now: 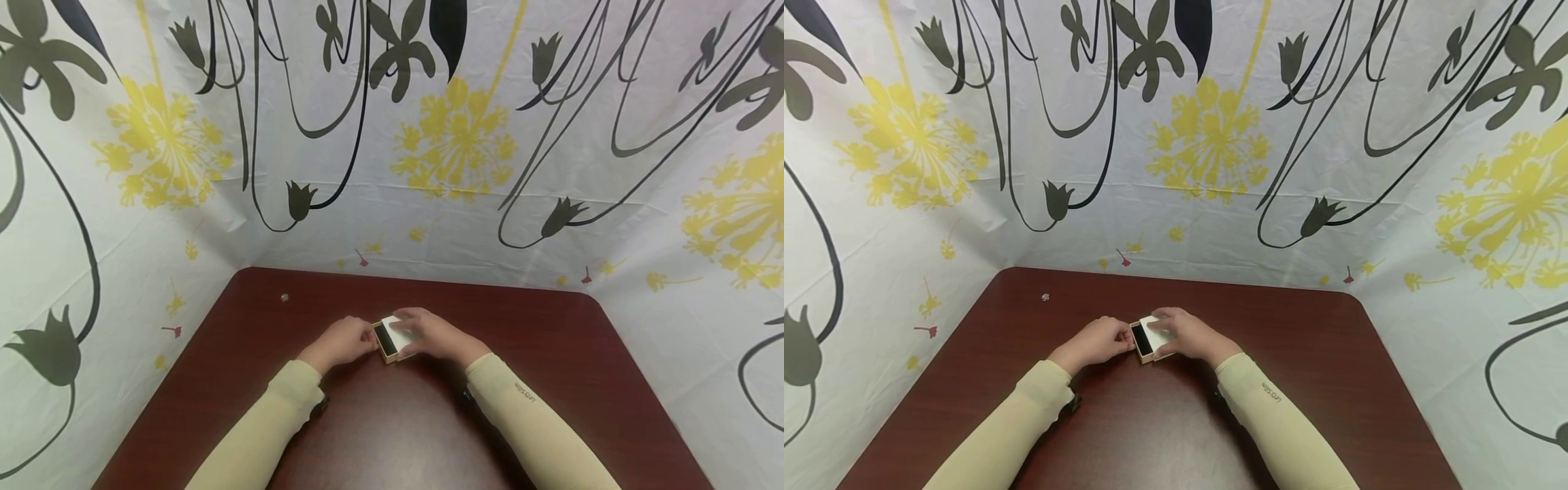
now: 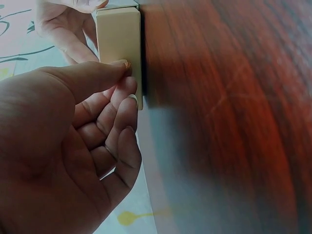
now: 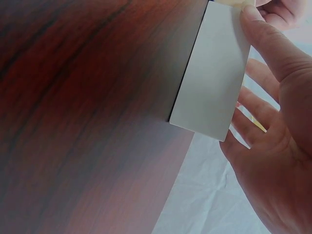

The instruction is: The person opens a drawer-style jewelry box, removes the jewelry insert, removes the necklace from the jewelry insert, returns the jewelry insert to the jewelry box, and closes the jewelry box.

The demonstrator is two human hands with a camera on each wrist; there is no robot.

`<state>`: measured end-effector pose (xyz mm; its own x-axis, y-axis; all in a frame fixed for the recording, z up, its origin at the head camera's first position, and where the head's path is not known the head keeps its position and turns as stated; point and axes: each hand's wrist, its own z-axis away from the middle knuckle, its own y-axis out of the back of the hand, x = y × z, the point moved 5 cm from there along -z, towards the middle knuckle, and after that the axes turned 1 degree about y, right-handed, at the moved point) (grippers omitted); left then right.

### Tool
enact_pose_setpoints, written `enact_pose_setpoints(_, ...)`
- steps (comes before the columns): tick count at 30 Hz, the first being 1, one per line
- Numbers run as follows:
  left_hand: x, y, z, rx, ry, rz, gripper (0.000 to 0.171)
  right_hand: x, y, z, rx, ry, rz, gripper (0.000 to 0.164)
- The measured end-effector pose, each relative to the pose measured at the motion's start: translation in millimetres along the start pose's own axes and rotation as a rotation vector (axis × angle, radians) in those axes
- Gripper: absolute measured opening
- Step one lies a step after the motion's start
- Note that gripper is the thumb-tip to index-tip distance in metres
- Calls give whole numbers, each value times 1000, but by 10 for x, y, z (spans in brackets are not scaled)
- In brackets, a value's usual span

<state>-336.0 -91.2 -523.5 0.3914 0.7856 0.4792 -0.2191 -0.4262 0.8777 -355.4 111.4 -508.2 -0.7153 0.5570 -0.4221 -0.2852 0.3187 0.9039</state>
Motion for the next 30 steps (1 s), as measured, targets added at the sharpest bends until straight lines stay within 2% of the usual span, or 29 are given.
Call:
enact_pose_setpoints(19, -12, -40, -41, -6, -3, -5, 16, -13, -6, 11, 1, 5, -8, 67)
enact_pose_setpoints(30, 19, -13, -34, -12, 4, 1, 16, 0, -9, 6, 3, -2, -4, 66)
